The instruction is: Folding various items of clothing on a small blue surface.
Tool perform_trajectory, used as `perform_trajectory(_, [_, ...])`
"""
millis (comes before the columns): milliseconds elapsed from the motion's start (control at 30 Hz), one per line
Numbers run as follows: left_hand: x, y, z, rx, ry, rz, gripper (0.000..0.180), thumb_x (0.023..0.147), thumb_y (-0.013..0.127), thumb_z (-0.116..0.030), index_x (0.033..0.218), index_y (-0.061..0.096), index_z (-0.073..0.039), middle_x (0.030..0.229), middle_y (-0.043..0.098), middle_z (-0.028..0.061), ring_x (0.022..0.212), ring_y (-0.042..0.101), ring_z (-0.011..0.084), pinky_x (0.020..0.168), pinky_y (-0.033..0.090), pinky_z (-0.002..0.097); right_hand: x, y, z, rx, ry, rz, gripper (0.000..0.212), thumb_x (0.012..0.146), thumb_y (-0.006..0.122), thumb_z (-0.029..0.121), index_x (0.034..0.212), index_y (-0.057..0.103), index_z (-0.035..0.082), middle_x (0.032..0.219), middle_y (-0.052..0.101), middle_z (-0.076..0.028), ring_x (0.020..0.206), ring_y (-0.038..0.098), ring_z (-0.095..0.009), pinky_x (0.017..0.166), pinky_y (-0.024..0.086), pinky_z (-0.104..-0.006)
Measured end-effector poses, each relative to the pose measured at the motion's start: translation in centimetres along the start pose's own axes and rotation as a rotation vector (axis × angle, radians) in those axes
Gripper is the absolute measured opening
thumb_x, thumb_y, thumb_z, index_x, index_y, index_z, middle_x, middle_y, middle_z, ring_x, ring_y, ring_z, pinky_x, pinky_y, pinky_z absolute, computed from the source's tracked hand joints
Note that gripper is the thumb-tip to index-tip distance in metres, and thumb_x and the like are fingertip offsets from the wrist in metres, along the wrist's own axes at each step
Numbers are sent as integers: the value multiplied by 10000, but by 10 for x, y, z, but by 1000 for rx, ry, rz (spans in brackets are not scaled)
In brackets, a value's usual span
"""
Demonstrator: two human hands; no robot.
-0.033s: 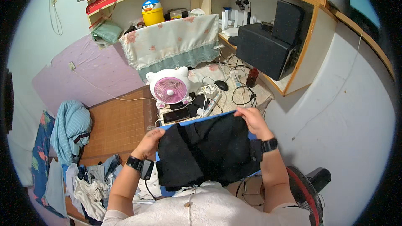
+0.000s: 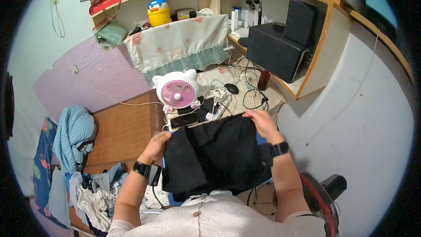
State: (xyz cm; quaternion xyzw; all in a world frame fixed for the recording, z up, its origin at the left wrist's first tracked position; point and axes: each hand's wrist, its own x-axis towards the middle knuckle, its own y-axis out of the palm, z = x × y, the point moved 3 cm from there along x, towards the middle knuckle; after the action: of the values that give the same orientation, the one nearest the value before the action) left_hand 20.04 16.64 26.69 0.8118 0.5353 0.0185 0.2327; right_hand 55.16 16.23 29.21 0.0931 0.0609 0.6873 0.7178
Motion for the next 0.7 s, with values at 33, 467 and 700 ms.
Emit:
perform_trajectory(33, [10,-18,4,-57,49,-72,108,845,424,-105,824,495,-27,770,548,47,695,537,132,664,450,251,10,3,-12,-101,-4,-2,270,787,558,196,901,567,-48,883,580,-108,825,526,-162,741,408,-270])
perform_trajectory(467, [-2,-87,116,1202,112,-269,627,636,693,-313,1085,431,37,1060,468,221,1014,450,329,872,366,362,-39,-35,-151,-877,406,57,450,708,636,261,1007,524,-56,987,554,-179,903,536,-258,771,428,-325])
perform_trajectory(700, [-2,-75,127,1489,117,-228,668,617,693,-270,1166,390,-39,1193,355,192,1103,349,340,915,331,366,-56,-29,-171,-1229,498,79,623,698,630,324,1143,405,-50,1064,496,-214,980,490,-320,825,409,-362])
